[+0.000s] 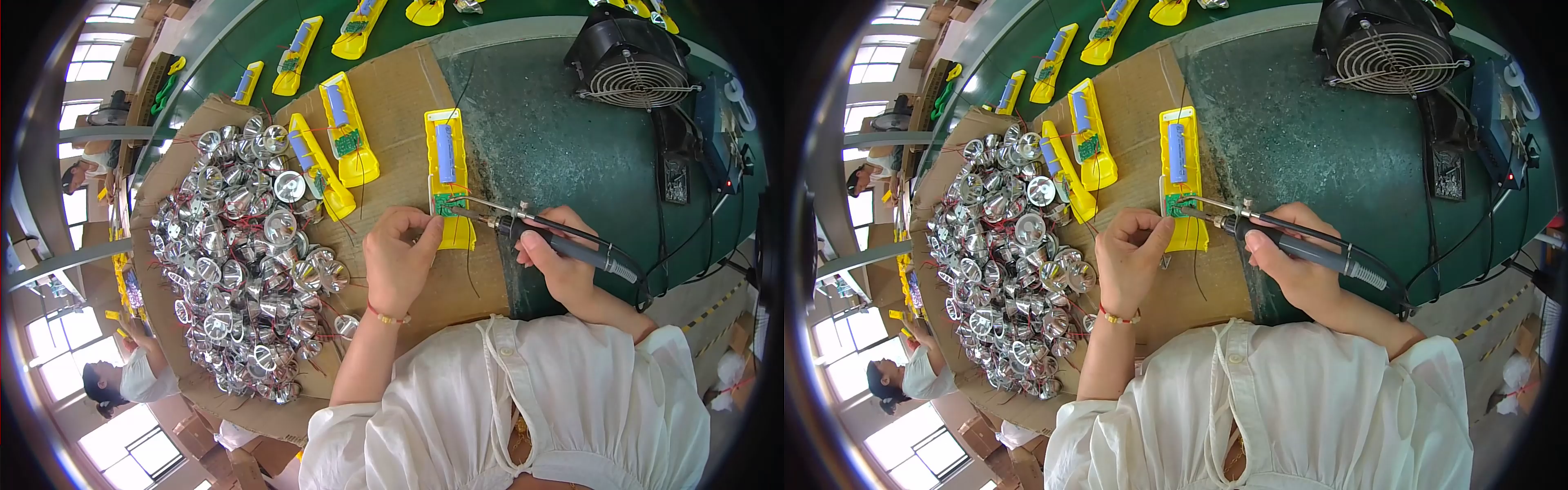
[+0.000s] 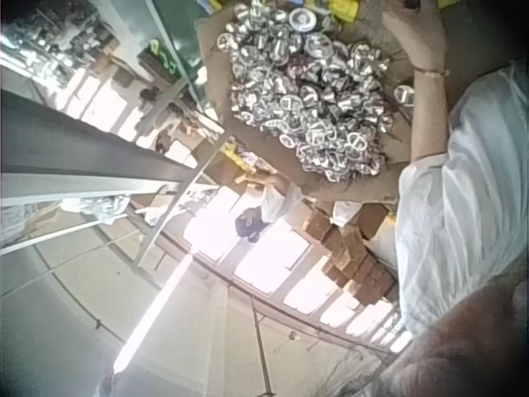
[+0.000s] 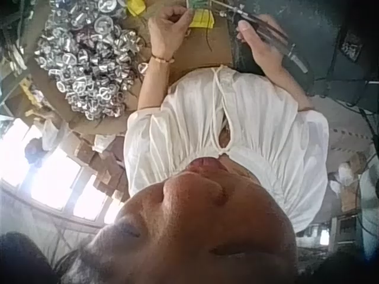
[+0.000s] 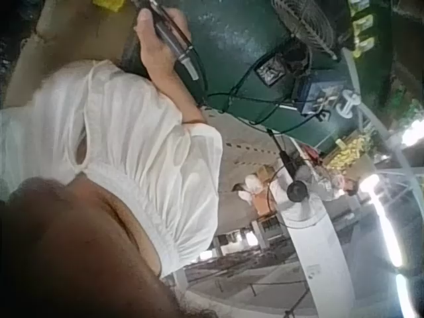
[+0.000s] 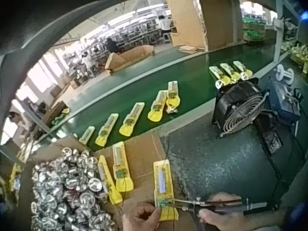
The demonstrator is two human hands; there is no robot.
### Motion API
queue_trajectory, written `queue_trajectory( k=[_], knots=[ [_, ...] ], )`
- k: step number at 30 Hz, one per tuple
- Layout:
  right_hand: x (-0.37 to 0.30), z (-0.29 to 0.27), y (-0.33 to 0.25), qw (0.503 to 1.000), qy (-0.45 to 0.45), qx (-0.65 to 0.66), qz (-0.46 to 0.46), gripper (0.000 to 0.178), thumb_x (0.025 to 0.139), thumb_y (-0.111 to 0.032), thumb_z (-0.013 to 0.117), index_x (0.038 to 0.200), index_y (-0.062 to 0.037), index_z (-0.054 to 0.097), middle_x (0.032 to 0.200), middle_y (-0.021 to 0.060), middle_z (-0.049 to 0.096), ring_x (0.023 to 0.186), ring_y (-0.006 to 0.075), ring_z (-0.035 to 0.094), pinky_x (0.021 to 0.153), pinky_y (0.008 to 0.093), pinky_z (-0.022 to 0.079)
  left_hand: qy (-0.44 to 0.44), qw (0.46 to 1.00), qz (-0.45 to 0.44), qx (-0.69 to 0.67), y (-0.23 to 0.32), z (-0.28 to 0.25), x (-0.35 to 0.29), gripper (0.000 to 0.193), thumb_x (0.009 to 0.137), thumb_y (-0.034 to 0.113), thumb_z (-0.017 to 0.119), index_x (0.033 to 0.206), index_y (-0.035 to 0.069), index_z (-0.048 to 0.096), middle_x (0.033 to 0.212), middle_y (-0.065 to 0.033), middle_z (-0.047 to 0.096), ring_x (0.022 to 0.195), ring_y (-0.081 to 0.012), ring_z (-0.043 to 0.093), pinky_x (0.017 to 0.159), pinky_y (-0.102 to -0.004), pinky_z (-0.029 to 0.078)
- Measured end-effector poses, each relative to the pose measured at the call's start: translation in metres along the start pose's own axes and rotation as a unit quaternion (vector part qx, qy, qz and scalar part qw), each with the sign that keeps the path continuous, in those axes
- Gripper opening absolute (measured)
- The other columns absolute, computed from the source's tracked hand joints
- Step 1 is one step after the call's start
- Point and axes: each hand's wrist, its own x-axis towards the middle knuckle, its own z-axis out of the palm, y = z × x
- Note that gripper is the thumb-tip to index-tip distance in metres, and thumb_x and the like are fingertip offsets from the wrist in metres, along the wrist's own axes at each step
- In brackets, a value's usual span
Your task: Soldering wires onto circuit boards for portable lights on an assembly line.
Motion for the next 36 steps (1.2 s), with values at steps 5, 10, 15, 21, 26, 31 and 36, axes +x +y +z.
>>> queue_trajectory(
  k=[5,10,15,21,26,31,36],
  knots=[
    [0.001,-0.003,0.002,1.000,-0.010,0.017,0.022,0.014,0.080,-0.007,0.063,0.087,0.0025,0.055,0.072,0.0083,0.062,0.060,0.0103,0.059,0.051,0.0217,0.048,-0.008,1.000,-0.007,0.005,0.001,0.000,0.000,0.012,0.075,0.008,0.067,0.075,-0.002,0.062,0.077,-0.0083,0.061,0.063,-0.0134,0.057,0.058,-0.0248,0.046],
    [-0.005,-0.004,-0.005,1.000,-0.001,-0.009,0.001,0.016,0.081,-0.009,0.063,0.087,0.0021,0.054,0.073,0.0090,0.062,0.061,0.0108,0.060,0.052,0.0223,0.049,-0.012,1.000,-0.012,-0.015,0.004,-0.001,0.001,0.012,0.075,0.008,0.067,0.074,-0.003,0.062,0.077,-0.0078,0.060,0.063,-0.0120,0.057,0.057,-0.0241,0.046],
    [-0.009,-0.011,-0.009,1.000,0.010,-0.004,0.009,0.016,0.082,-0.009,0.062,0.088,0.0019,0.052,0.074,0.0096,0.062,0.061,0.0110,0.060,0.054,0.0223,0.050,-0.015,0.999,-0.019,-0.022,0.001,-0.001,0.001,0.012,0.075,0.008,0.066,0.075,-0.003,0.062,0.077,-0.0076,0.060,0.062,-0.0115,0.057,0.057,-0.0240,0.046],
    [-0.012,-0.014,-0.009,1.000,0.010,0.013,0.009,0.016,0.082,-0.009,0.062,0.088,0.0021,0.052,0.074,0.0100,0.061,0.061,0.0110,0.060,0.054,0.0226,0.051,-0.014,1.000,-0.019,-0.008,0.002,0.000,0.002,0.012,0.075,0.008,0.067,0.075,-0.003,0.062,0.075,-0.0076,0.060,0.059,-0.0110,0.057,0.055,-0.0242,0.046],
    [-0.013,-0.013,-0.010,1.000,0.005,0.015,0.014,0.016,0.082,-0.009,0.062,0.088,0.0017,0.052,0.073,0.0098,0.061,0.060,0.0110,0.059,0.054,0.0226,0.050,0.008,1.000,0.002,-0.018,-0.004,0.004,-0.001,0.010,0.075,0.007,0.067,0.076,-0.002,0.062,0.074,-0.0076,0.060,0.059,-0.0109,0.057,0.054,-0.0238,0.046],
    [-0.013,-0.014,-0.008,1.000,0.006,0.012,0.006,0.016,0.082,-0.008,0.063,0.088,0.0019,0.052,0.073,0.0094,0.061,0.060,0.0109,0.059,0.053,0.0223,0.050,0.043,0.996,0.053,-0.064,0.000,0.007,-0.006,0.010,0.075,0.007,0.068,0.079,-0.002,0.063,0.080,-0.0071,0.059,0.062,-0.0104,0.056,0.056,-0.0226,0.045],
    [-0.012,-0.011,-0.007,1.000,-0.004,-0.009,-0.004,0.017,0.081,-0.009,0.064,0.087,0.0024,0.053,0.071,0.0086,0.061,0.060,0.0104,0.059,0.052,0.0224,0.049,0.017,0.993,0.108,-0.035,0.002,0.002,-0.009,0.011,0.075,0.007,0.069,0.080,-0.001,0.064,0.084,-0.0060,0.056,0.062,-0.0104,0.052,0.055,-0.0221,0.044]
  ],
)
